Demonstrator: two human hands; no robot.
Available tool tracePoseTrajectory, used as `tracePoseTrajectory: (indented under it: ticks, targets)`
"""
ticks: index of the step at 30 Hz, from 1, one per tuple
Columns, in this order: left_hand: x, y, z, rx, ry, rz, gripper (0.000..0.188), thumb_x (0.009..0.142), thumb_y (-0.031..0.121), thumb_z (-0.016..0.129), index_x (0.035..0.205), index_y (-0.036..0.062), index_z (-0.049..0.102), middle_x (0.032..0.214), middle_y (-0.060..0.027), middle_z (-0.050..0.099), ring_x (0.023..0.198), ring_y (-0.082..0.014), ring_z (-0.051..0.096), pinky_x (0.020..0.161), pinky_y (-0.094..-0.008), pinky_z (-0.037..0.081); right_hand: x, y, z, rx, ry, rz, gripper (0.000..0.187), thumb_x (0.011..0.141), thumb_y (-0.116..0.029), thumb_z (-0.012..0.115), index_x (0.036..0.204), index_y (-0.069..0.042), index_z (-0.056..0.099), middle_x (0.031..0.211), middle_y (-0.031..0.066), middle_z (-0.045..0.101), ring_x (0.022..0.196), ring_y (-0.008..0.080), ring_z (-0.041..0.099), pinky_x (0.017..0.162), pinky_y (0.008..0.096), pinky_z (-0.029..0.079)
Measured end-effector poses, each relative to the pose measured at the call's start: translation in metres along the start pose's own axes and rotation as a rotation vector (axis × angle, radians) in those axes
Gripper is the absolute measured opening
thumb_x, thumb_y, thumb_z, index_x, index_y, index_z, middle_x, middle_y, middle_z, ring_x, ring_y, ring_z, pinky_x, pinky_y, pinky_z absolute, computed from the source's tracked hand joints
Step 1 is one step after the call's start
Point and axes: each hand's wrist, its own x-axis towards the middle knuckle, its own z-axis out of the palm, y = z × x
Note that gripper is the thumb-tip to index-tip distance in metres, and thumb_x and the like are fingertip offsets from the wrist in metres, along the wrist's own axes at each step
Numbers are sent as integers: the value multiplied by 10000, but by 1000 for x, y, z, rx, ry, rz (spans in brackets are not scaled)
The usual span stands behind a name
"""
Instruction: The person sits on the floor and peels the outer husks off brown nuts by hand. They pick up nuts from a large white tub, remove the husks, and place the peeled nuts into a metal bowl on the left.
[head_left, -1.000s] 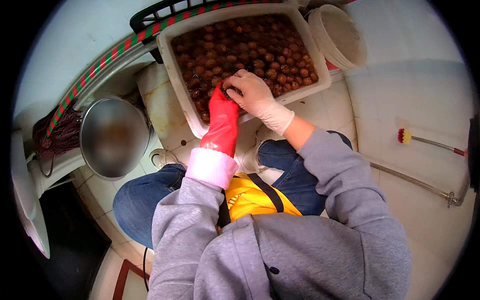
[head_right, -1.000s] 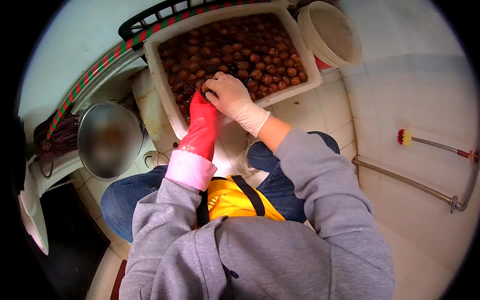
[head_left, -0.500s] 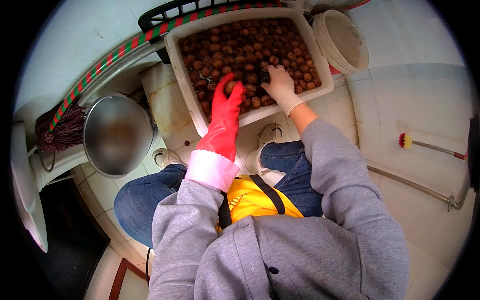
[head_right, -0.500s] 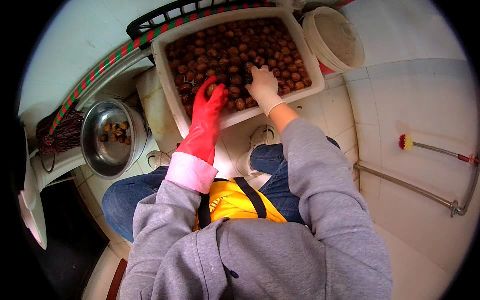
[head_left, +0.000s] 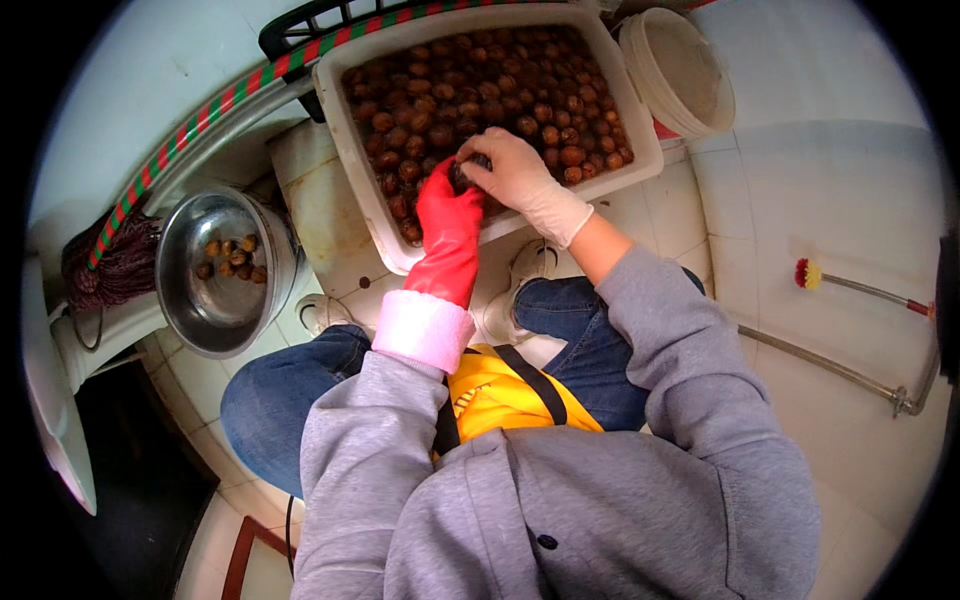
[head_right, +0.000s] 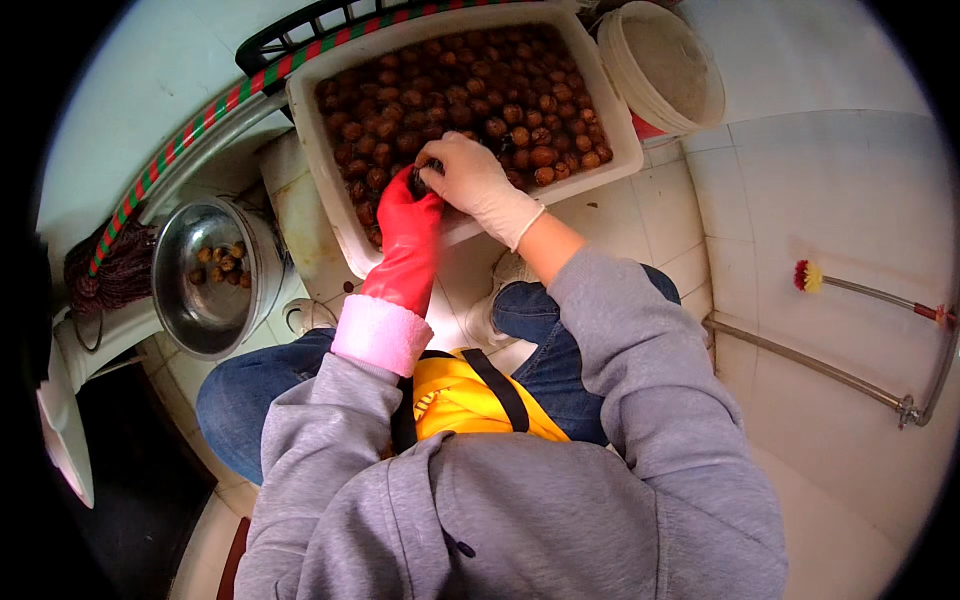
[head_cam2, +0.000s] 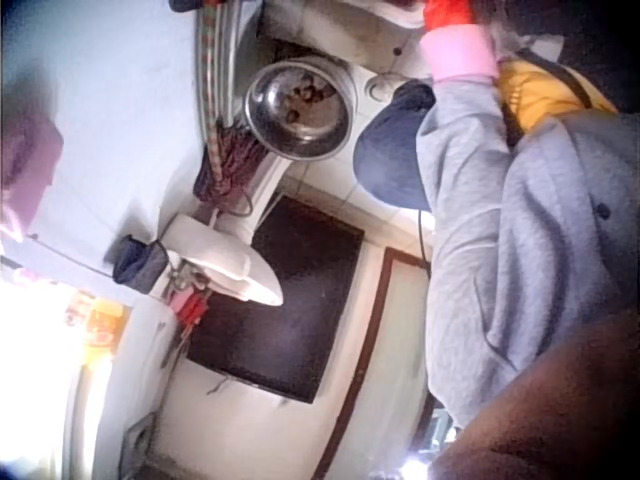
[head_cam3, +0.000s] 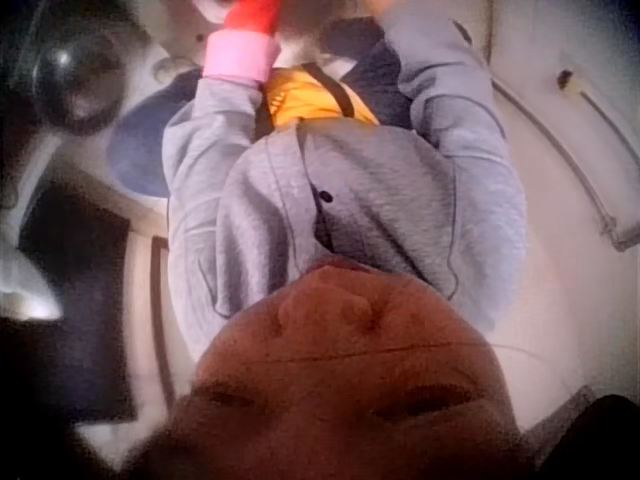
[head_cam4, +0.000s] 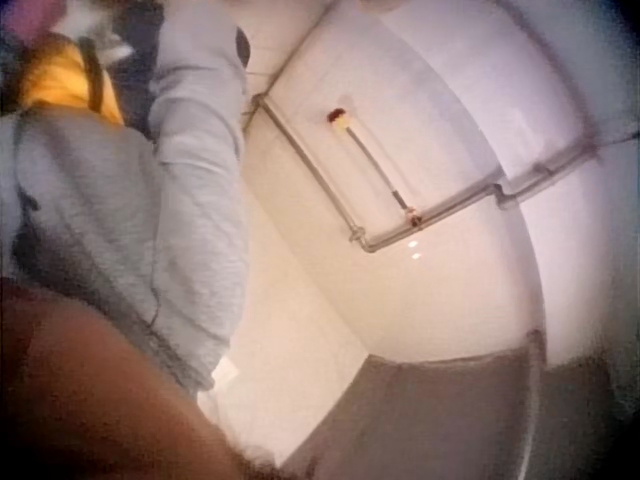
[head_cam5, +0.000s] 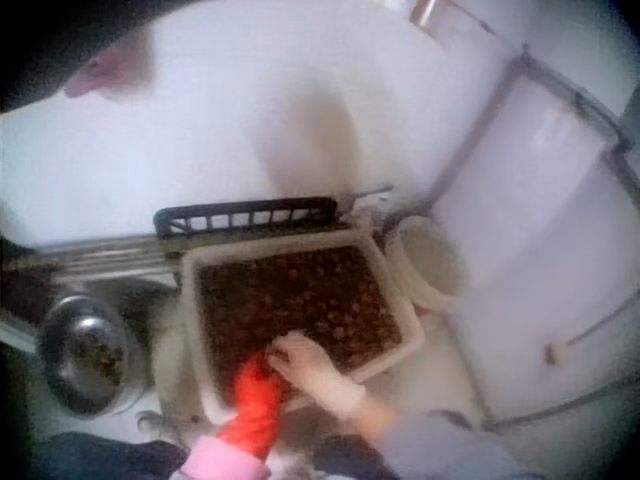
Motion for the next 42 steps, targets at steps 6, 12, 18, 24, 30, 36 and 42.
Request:
tracePoseTrajectory:
  ticks: [6,12,18,24,30,36,42]
  targets:
    - [0,-12,-3,25,66,60,459,809,36,751,1238,12,590,1137,-102,648,1011,-170,609,898,-298,488,0,-4,-4,-39,53,58,168,816,-192,664,947,-89,679,945,150,607,949,350,590,825,418,488]
    - [-6,13,3,-49,-35,41,474,852,45,707,1298,31,544,1155,-91,638,1020,-174,610,902,-293,484,-6,36,-9,-242,29,239,259,824,-204,676,1033,-54,642,1017,178,598,991,373,573,844,429,484]
    - [0,24,-8,-400,-37,-229,497,844,35,702,1307,25,519,1116,-89,631,940,-145,604,822,-260,495,-1,55,-5,-518,131,496,433,821,-221,703,1190,-33,577,1111,203,601,1042,360,591,872,424,490]
    - [2,24,-6,-437,13,-235,515,822,65,716,1297,18,524,1139,-105,627,965,-168,601,842,-282,489,6,37,-4,128,145,301,382,791,-217,692,1131,-52,635,1086,176,634,1058,341,598,904,419,487]
    - [3,-9,-5,103,23,47,584,805,74,742,1319,-26,484,1191,-124,615,1092,-192,579,954,-298,454,-7,-18,6,-101,0,48,228,803,-207,669,981,-66,663,971,174,613,957,364,601,841,446,494]
    - [2,1,-4,-42,69,57,610,779,149,769,1315,8,515,1184,-150,647,1079,-226,622,935,-329,478,1,2,-5,-105,179,42,192,815,-191,656,972,-81,667,960,165,614,964,360,595,838,441,494]
    - [0,15,-5,-148,2,-63,668,773,111,780,1347,-9,459,1192,-142,641,1054,-199,613,925,-316,482,1,15,-2,-323,46,104,251,813,-174,674,1037,-63,643,998,171,594,978,366,582,833,434,487]
